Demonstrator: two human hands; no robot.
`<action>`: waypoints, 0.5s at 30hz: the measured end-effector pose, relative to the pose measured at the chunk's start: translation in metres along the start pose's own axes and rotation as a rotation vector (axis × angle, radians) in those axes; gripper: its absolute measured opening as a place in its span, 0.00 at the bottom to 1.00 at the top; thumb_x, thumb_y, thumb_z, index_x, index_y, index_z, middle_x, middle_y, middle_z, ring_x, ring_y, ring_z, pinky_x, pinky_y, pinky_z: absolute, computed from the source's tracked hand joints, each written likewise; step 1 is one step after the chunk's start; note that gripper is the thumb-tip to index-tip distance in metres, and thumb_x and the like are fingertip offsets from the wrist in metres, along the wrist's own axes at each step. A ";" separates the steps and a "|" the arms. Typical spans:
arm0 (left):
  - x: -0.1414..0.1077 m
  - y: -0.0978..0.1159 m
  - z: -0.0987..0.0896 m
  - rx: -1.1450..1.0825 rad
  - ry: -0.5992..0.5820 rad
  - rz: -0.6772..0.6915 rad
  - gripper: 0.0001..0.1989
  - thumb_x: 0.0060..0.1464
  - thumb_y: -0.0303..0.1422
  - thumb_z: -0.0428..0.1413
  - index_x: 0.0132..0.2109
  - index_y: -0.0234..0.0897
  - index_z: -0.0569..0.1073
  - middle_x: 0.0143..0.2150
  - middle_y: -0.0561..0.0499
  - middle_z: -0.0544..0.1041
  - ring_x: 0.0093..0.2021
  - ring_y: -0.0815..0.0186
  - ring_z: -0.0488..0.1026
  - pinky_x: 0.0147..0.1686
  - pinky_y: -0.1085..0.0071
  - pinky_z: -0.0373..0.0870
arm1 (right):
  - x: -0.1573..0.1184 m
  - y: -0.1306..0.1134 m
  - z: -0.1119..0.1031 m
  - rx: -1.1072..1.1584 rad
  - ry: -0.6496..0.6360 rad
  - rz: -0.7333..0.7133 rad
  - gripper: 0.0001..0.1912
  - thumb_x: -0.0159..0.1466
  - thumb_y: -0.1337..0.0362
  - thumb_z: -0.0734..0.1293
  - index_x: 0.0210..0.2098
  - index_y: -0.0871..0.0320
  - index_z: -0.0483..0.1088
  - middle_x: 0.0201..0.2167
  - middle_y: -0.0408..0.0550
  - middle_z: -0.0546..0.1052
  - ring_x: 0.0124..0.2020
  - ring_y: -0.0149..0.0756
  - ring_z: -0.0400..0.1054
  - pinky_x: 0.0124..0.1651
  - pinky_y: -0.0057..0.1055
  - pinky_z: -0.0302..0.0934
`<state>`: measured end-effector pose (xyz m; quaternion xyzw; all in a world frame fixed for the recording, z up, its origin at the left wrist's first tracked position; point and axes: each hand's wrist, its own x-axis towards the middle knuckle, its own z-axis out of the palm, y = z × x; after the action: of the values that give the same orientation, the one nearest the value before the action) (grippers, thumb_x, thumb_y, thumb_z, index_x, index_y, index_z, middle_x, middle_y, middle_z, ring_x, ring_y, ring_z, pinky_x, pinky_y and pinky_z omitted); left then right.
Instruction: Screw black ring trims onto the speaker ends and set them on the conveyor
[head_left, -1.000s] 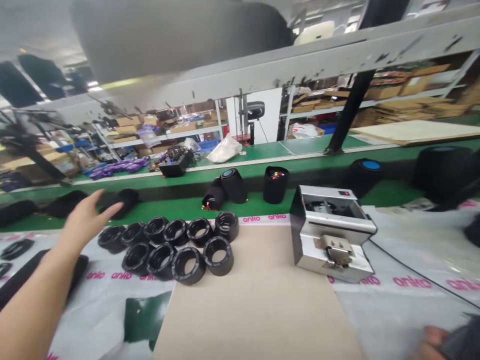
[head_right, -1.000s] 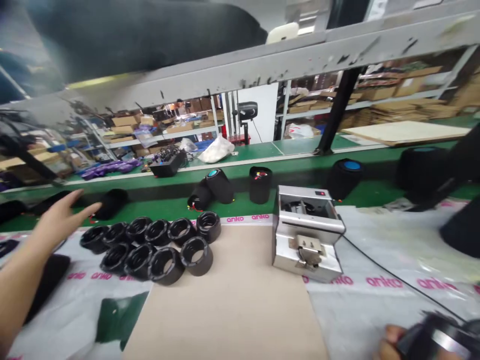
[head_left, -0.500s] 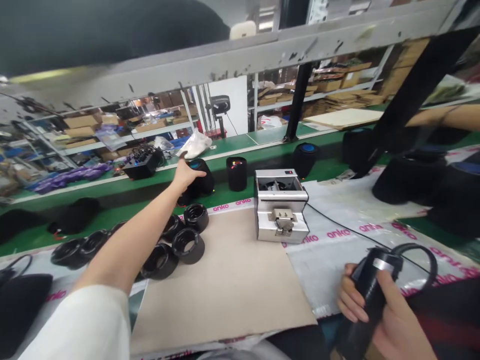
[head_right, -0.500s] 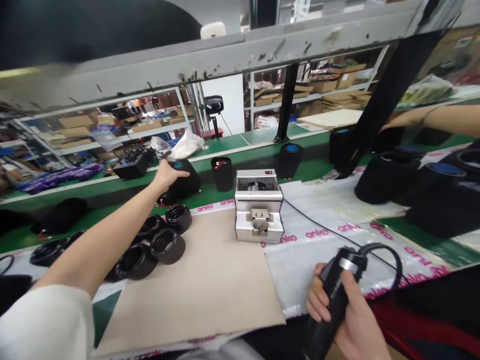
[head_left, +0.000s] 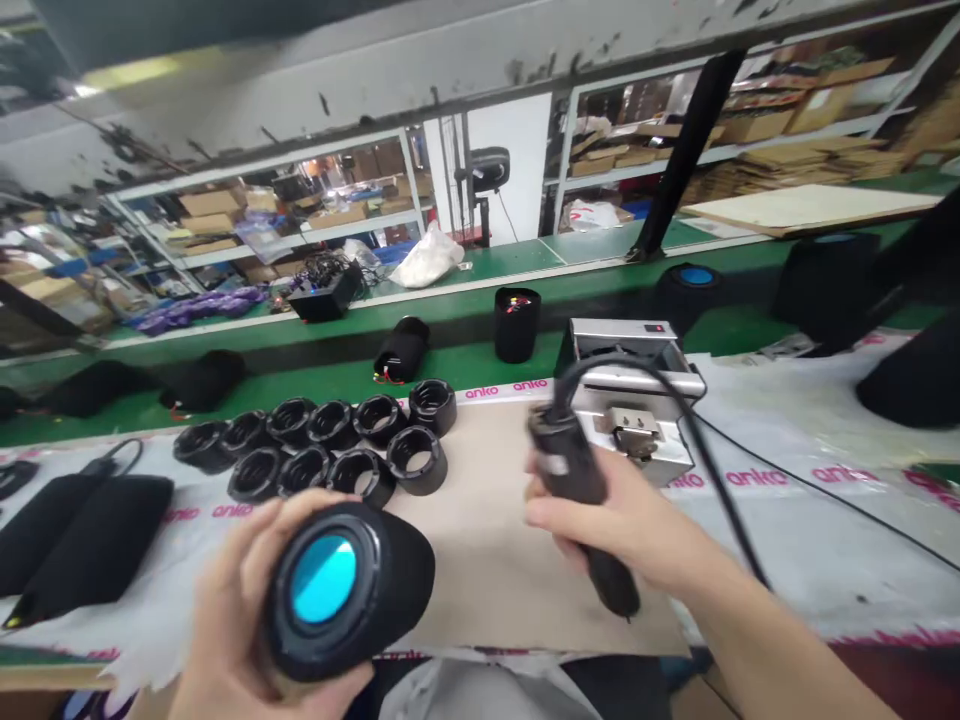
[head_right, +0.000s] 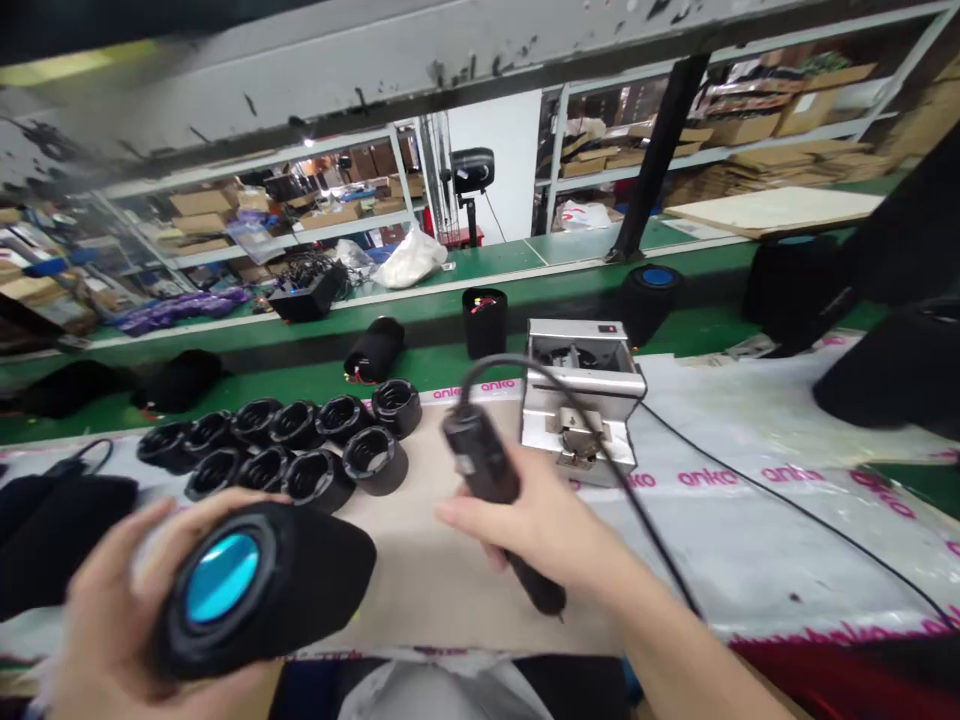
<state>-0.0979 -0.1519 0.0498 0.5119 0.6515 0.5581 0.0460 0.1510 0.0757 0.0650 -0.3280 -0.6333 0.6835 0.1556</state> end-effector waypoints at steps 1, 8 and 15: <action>-0.014 -0.009 0.006 -0.007 0.010 -0.072 0.52 0.39 0.32 0.77 0.71 0.56 0.67 0.62 0.43 0.81 0.59 0.39 0.83 0.55 0.42 0.85 | 0.013 -0.008 0.007 -0.168 -0.043 -0.033 0.25 0.60 0.50 0.79 0.49 0.55 0.71 0.36 0.44 0.79 0.25 0.32 0.70 0.28 0.27 0.63; -0.056 -0.054 0.046 -0.241 0.256 -0.311 0.58 0.44 0.44 0.78 0.77 0.48 0.58 0.70 0.39 0.74 0.70 0.43 0.74 0.71 0.46 0.71 | 0.099 -0.052 0.048 -1.003 -0.685 -0.402 0.20 0.57 0.73 0.71 0.50 0.56 0.75 0.59 0.46 0.76 0.54 0.43 0.73 0.59 0.35 0.68; -0.071 -0.079 -0.008 -0.027 0.579 -0.223 0.64 0.29 0.35 0.82 0.74 0.48 0.64 0.65 0.42 0.79 0.65 0.38 0.79 0.72 0.35 0.68 | 0.137 -0.065 0.068 -1.358 -0.889 -0.217 0.21 0.55 0.66 0.76 0.49 0.55 0.78 0.71 0.48 0.67 0.48 0.44 0.75 0.45 0.34 0.66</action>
<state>-0.1187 -0.1965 -0.0447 0.2563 0.6822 0.6808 -0.0741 -0.0075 0.1194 0.0920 0.0139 -0.9400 0.1983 -0.2772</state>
